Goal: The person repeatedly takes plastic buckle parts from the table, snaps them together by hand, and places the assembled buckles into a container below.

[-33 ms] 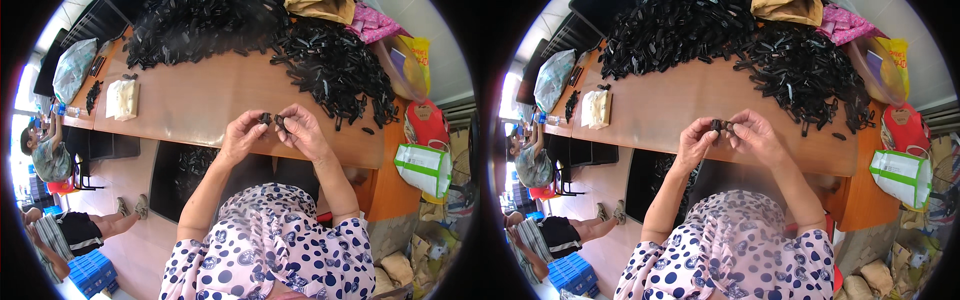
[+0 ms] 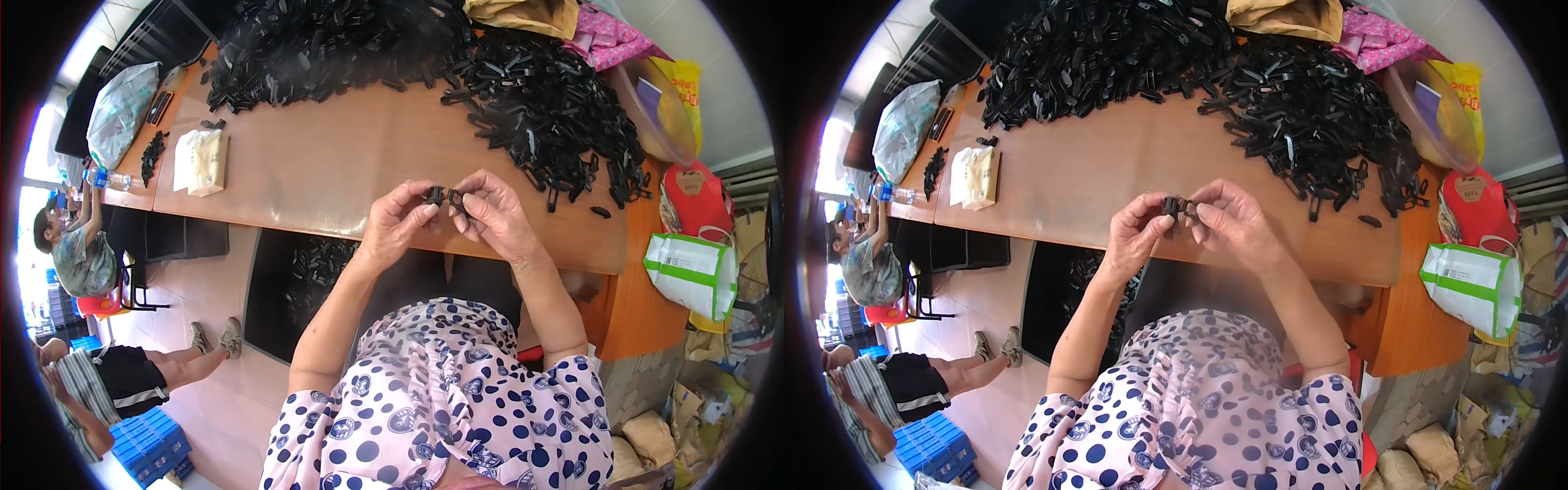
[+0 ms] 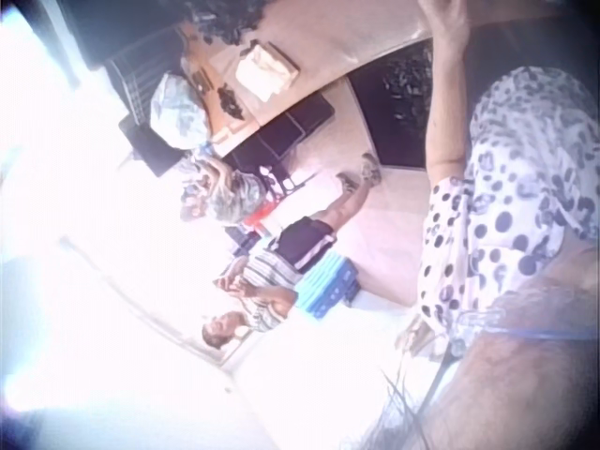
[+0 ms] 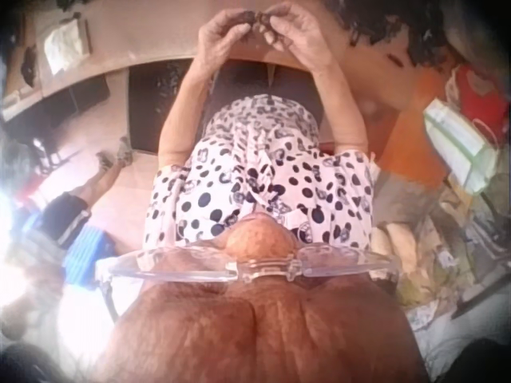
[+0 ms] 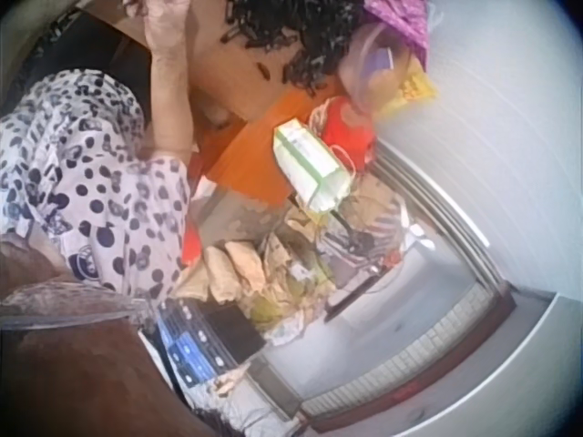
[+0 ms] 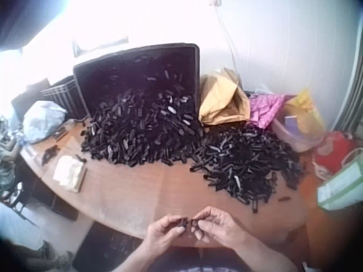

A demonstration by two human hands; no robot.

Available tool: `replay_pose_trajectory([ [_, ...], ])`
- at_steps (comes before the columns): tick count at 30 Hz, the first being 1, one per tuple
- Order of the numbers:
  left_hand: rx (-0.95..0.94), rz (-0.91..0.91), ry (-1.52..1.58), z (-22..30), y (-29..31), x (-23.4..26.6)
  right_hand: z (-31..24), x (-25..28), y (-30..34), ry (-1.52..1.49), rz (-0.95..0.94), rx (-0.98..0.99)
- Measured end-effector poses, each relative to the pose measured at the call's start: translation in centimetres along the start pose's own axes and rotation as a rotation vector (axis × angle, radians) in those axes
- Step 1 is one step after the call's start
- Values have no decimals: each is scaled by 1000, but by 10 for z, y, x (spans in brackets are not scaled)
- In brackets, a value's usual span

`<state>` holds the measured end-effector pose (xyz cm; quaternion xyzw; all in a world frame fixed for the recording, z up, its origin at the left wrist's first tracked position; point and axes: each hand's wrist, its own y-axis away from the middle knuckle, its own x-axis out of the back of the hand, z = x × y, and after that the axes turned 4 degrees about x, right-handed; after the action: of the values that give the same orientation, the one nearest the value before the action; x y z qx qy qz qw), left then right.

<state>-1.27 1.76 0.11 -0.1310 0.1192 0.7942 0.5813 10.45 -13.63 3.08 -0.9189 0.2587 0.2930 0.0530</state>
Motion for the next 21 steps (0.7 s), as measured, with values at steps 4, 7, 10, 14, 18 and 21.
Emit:
replay_pose_trajectory([
  [4,-90,-12,-218,9,12,-7,-3,-7,13,22,-65,-12],
  [7,-126,-10,-386,16,18,-13,-7,-9,20,43,-71,-22],
  [10,-179,-7,-589,24,24,-18,-10,-10,28,115,-51,-60],
  [14,-357,-68,-858,33,29,-24,-18,-3,37,179,-39,-221],
  [18,-439,-77,-947,29,39,-29,-16,-3,45,233,-26,-345],
  [21,-462,-148,-1052,30,40,-29,-10,8,49,255,-63,-415],
])
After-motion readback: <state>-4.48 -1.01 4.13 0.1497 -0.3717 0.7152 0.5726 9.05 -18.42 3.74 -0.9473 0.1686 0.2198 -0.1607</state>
